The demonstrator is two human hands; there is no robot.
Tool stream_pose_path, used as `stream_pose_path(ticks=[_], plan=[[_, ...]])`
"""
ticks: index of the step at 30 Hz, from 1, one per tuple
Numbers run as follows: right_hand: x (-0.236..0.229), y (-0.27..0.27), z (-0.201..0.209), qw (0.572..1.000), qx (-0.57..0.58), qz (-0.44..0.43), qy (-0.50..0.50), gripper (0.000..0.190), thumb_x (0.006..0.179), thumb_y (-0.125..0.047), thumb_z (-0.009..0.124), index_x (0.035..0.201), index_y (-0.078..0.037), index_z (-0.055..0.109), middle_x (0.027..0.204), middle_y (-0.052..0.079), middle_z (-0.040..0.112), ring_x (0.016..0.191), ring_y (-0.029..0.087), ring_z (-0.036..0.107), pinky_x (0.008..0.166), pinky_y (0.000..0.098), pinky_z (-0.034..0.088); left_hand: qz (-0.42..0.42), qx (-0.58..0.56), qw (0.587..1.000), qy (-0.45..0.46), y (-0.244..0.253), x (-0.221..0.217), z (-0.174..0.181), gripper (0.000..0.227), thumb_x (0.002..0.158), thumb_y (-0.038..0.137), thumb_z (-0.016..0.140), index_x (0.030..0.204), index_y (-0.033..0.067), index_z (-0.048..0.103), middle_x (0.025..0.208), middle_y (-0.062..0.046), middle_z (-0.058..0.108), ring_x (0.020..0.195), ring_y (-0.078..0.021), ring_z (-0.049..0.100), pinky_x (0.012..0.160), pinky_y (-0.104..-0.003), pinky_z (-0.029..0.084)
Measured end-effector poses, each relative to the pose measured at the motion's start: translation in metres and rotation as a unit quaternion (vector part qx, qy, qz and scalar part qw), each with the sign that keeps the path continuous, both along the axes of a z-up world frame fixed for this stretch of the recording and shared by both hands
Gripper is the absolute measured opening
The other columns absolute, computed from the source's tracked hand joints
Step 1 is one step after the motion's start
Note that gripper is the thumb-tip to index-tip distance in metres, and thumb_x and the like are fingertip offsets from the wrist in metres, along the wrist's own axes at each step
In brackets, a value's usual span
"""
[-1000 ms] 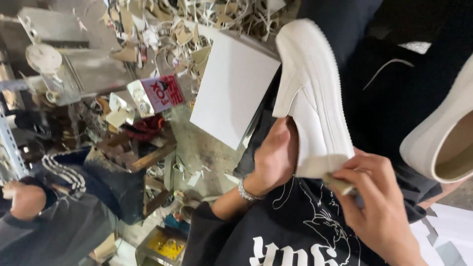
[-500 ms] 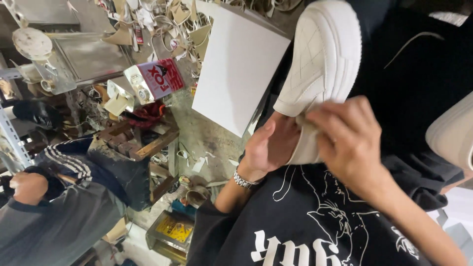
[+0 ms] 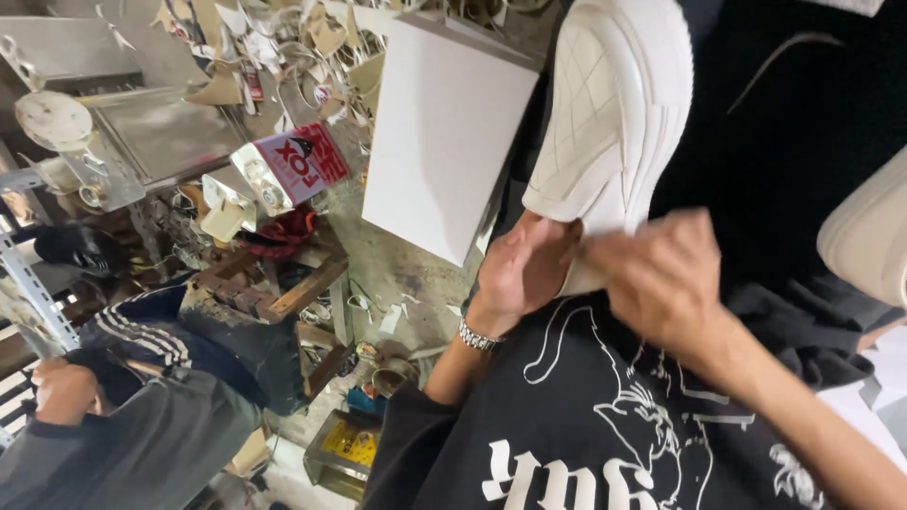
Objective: The person picks up a pair of white slip-on shoes and uses a small cloth to wipe the exterior surfaces of one shoe. They rotate the shoe to clean the sides, sole, and upper, then place it on the table.
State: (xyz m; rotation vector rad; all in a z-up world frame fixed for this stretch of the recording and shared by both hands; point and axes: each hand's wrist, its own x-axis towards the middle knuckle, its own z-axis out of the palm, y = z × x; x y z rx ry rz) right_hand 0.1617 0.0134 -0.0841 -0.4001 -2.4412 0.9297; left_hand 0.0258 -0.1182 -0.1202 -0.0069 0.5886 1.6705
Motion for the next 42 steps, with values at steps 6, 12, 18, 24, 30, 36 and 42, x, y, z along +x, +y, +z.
stream_pose_path(ticks=[6,12,18,24,30,36,42], plan=[[-0.005,0.004,-0.004,0.994,0.019,-0.077,0.079,0.032,0.103,0.007,0.048,0.11,-0.005,0.077,0.098,0.016,0.068,0.079,0.036,0.061,0.075,0.0536,0.045,0.024,0.025,0.999,-0.033,0.004,-0.005,-0.001,0.065,0.11,0.038,0.052,0.164,0.0048,0.038,0.158,-0.015,0.05,0.147,-0.0318,0.047,0.129,-0.043,0.033],[-0.018,0.035,-0.002,0.989,0.011,-0.128,0.076,0.011,0.099,0.006,0.059,0.095,0.006,0.069,0.094,0.023,0.061,0.082,0.043,0.05,0.077,0.0542,0.036,0.005,0.019,0.999,-0.041,0.003,-0.001,0.001,0.075,0.106,0.039,0.057,0.166,0.003,0.029,0.162,-0.016,0.042,0.151,-0.0309,0.041,0.131,-0.04,0.031],[-0.021,0.044,0.031,0.962,-0.185,-0.198,0.034,0.018,0.102,0.015,0.068,0.115,0.013,0.055,0.11,0.027,0.05,0.1,0.04,0.051,0.087,0.0493,0.038,0.054,-0.046,0.67,0.739,-0.035,-0.003,-0.061,0.074,0.098,0.01,0.072,0.155,-0.009,0.029,0.156,-0.026,0.041,0.15,-0.04,0.04,0.129,-0.044,0.043],[-0.054,0.049,0.023,0.975,-0.153,-0.141,0.076,0.011,0.105,0.004,0.07,0.108,0.012,0.063,0.105,0.024,0.058,0.099,0.04,0.055,0.083,0.0463,0.044,0.053,-0.049,0.987,0.147,0.023,-0.005,-0.016,0.052,0.122,0.027,0.024,0.149,-0.0078,0.051,0.155,-0.02,0.051,0.154,-0.0301,0.04,0.138,-0.044,0.024],[-0.033,0.037,0.016,0.986,-0.097,-0.127,0.048,0.001,0.104,0.009,0.07,0.104,0.009,0.071,0.102,0.02,0.065,0.091,0.035,0.06,0.081,0.0444,0.045,0.015,-0.212,0.918,0.336,-0.047,0.011,-0.107,0.052,0.111,0.015,0.039,0.156,-0.0059,0.025,0.169,-0.019,0.018,0.159,-0.0263,0.014,0.135,-0.041,0.011],[-0.055,0.063,0.019,0.979,-0.097,-0.153,0.097,0.011,0.108,0.005,0.061,0.109,0.015,0.065,0.104,0.026,0.057,0.097,0.042,0.056,0.081,0.0484,0.044,-0.018,-0.016,0.726,0.687,-0.039,0.002,-0.089,0.071,0.101,-0.023,0.053,0.161,-0.0021,0.021,0.167,-0.021,0.025,0.16,-0.0324,0.025,0.139,-0.042,0.025],[-0.027,0.017,-0.02,0.981,-0.062,-0.168,0.076,0.009,0.093,0.001,0.071,0.094,-0.006,0.076,0.093,0.01,0.064,0.076,0.029,0.06,0.074,0.0427,0.049,0.021,0.002,0.999,0.043,0.027,0.018,-0.023,0.053,0.117,0.028,0.03,0.155,-0.0088,0.037,0.155,-0.023,0.048,0.142,-0.0284,0.049,0.129,-0.054,0.025]])
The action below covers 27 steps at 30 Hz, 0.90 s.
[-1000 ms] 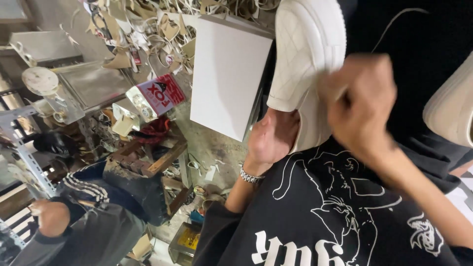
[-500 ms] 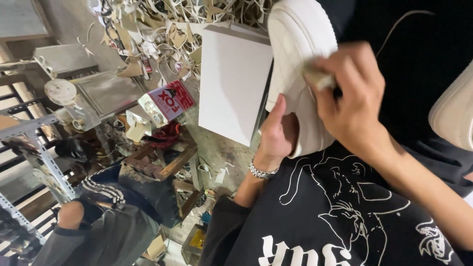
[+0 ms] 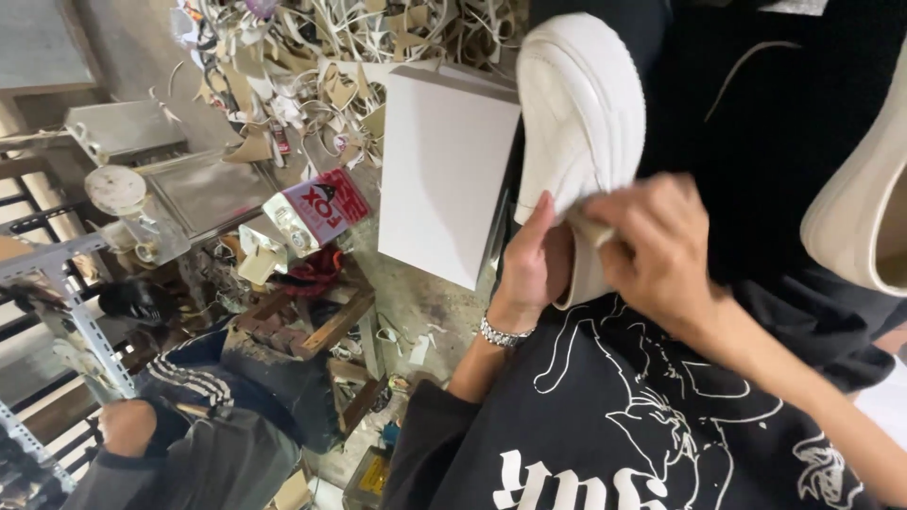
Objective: The person picks up a pair of white slip-on shoes and uses a small cloth to wipe the exterior surfaces of one shoe. They rotate the shoe to clean the sides, sole, and upper, then place it on the table.
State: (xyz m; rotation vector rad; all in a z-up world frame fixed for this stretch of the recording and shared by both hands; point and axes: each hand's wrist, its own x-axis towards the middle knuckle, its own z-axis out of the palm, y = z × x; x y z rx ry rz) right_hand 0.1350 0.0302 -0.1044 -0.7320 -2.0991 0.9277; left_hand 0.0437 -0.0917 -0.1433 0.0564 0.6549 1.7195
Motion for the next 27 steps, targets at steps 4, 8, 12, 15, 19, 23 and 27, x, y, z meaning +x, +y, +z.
stream_pose_path(ticks=[4,8,12,15,19,23,27], plan=[[-0.029,0.043,0.029,0.998,-0.013,-0.001,0.055,0.003,0.104,0.01,0.065,0.104,0.011,0.067,0.098,0.024,0.055,0.087,0.042,0.057,0.075,0.0488,0.047,-0.035,-0.026,0.881,0.471,-0.048,-0.009,-0.058,0.059,0.103,-0.011,0.048,0.158,-0.0052,0.026,0.163,-0.024,0.032,0.154,-0.0327,0.034,0.135,-0.045,0.026],[-0.006,0.019,0.041,1.0,-0.013,0.012,-0.017,0.011,0.1,0.011,0.062,0.106,0.009,0.07,0.099,0.02,0.061,0.089,0.037,0.058,0.082,0.0467,0.042,-0.112,-0.247,0.931,0.246,-0.004,-0.018,0.015,0.059,0.11,0.026,0.031,0.156,-0.0092,0.019,0.167,-0.022,0.019,0.159,-0.0271,0.013,0.132,-0.038,0.01],[-0.021,0.035,0.037,0.999,-0.041,-0.002,-0.018,0.006,0.099,0.006,0.066,0.105,0.007,0.069,0.1,0.019,0.061,0.093,0.037,0.058,0.084,0.0465,0.042,-0.083,-0.05,0.779,0.619,-0.062,-0.016,-0.076,0.077,0.093,-0.016,0.062,0.158,-0.0056,0.024,0.166,-0.025,0.027,0.158,-0.0339,0.027,0.137,-0.041,0.023],[-0.043,0.06,0.047,0.995,-0.037,0.017,0.089,0.011,0.102,0.02,0.059,0.101,0.012,0.067,0.101,0.022,0.057,0.093,0.036,0.052,0.078,0.044,0.04,-0.067,-0.048,0.748,0.659,-0.055,-0.018,-0.071,0.069,0.104,-0.007,0.059,0.16,-0.0062,0.019,0.168,-0.022,0.021,0.159,-0.0318,0.025,0.138,-0.043,0.025],[-0.014,0.019,0.031,1.0,-0.012,-0.008,0.007,0.011,0.094,0.014,0.062,0.104,0.01,0.065,0.102,0.023,0.06,0.09,0.037,0.056,0.081,0.0468,0.041,-0.086,-0.098,0.925,0.356,-0.002,-0.024,0.002,0.054,0.106,0.012,0.044,0.155,-0.0071,0.032,0.157,-0.027,0.039,0.15,-0.0349,0.039,0.129,-0.042,0.034],[-0.021,0.034,0.018,0.999,-0.035,0.016,0.02,0.025,0.088,0.015,0.06,0.108,0.005,0.071,0.098,0.017,0.056,0.091,0.036,0.053,0.081,0.0459,0.039,-0.007,-0.041,0.797,0.602,-0.052,-0.02,-0.089,0.072,0.102,-0.007,0.062,0.16,-0.0025,0.021,0.168,-0.018,0.024,0.16,-0.0299,0.024,0.139,-0.04,0.023],[-0.021,0.023,0.031,0.999,-0.018,0.005,0.041,0.025,0.089,0.015,0.058,0.11,0.007,0.069,0.098,0.017,0.059,0.092,0.035,0.051,0.083,0.0463,0.035,-0.074,-0.117,0.979,0.152,0.008,-0.032,0.02,0.059,0.117,0.035,0.021,0.156,-0.0062,0.035,0.16,-0.019,0.042,0.156,-0.0288,0.033,0.135,-0.039,0.026]])
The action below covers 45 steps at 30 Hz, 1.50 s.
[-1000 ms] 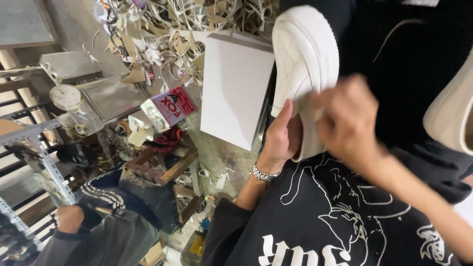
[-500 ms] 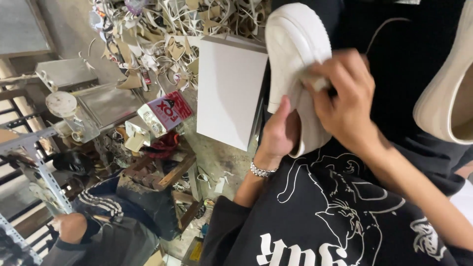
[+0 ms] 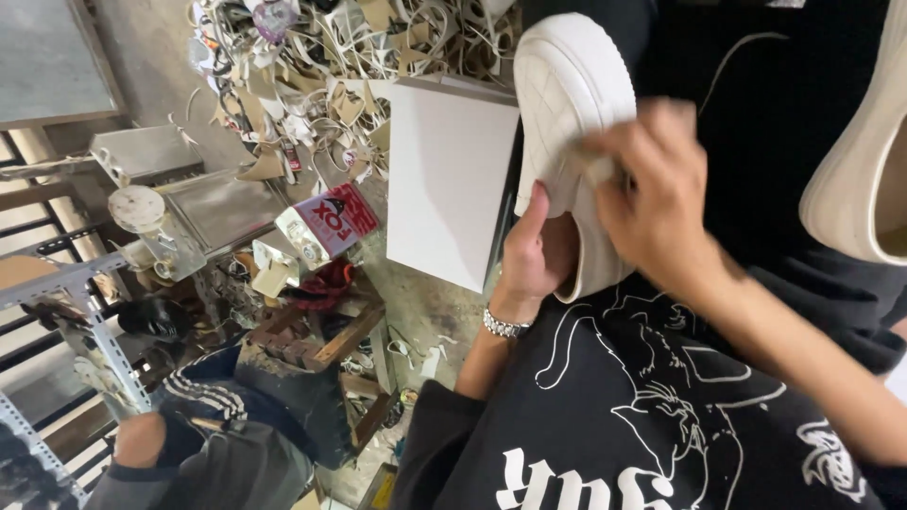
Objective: The person picks up a pair of white slip-on shoes and uses a small cloth to wipe the exterior surfaces of one shoe. They rotate the shoe to clean the sides, sole, and upper, then place it on the table.
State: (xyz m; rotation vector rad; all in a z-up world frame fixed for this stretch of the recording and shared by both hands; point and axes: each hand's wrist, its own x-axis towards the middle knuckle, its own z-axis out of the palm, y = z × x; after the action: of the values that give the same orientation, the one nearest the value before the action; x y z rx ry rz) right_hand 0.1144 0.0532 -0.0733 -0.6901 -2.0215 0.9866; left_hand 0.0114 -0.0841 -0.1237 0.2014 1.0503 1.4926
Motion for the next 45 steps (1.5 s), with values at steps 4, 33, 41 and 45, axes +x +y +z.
stream_pose_path(ticks=[4,33,41,45], plan=[[0.042,-0.035,-0.022,0.995,0.044,0.031,-0.09,0.027,0.085,0.01,0.055,0.099,-0.006,0.073,0.092,0.011,0.067,0.079,0.033,0.054,0.081,0.0492,0.038,0.008,0.038,0.967,-0.253,0.004,0.005,0.005,0.066,0.118,0.047,0.029,0.154,-0.0074,0.043,0.155,-0.025,0.048,0.147,-0.0343,0.045,0.127,-0.046,0.034],[-0.003,0.011,-0.007,0.998,-0.06,-0.032,0.012,0.011,0.102,0.001,0.079,0.108,0.004,0.069,0.101,0.015,0.06,0.09,0.038,0.064,0.077,0.0432,0.05,0.086,0.138,0.948,-0.273,-0.004,-0.008,-0.035,0.057,0.119,0.038,0.028,0.153,-0.0052,0.044,0.153,-0.024,0.049,0.141,-0.0369,0.049,0.124,-0.056,0.031],[0.042,-0.031,-0.038,0.996,-0.056,-0.025,-0.064,0.012,0.093,-0.009,0.083,0.1,-0.005,0.073,0.097,0.012,0.067,0.088,0.035,0.068,0.077,0.0442,0.053,0.073,0.106,0.967,-0.219,0.001,-0.005,-0.007,0.053,0.117,0.03,0.03,0.15,-0.0097,0.044,0.155,-0.022,0.048,0.141,-0.0303,0.047,0.129,-0.051,0.023],[0.013,-0.007,-0.014,0.999,-0.024,-0.035,-0.001,0.009,0.102,-0.005,0.079,0.105,0.0,0.072,0.098,0.012,0.063,0.085,0.036,0.066,0.079,0.0409,0.052,0.103,0.087,0.966,-0.222,-0.019,-0.011,-0.036,0.05,0.117,0.03,0.032,0.149,-0.0055,0.047,0.151,-0.024,0.051,0.139,-0.035,0.048,0.125,-0.054,0.029]])
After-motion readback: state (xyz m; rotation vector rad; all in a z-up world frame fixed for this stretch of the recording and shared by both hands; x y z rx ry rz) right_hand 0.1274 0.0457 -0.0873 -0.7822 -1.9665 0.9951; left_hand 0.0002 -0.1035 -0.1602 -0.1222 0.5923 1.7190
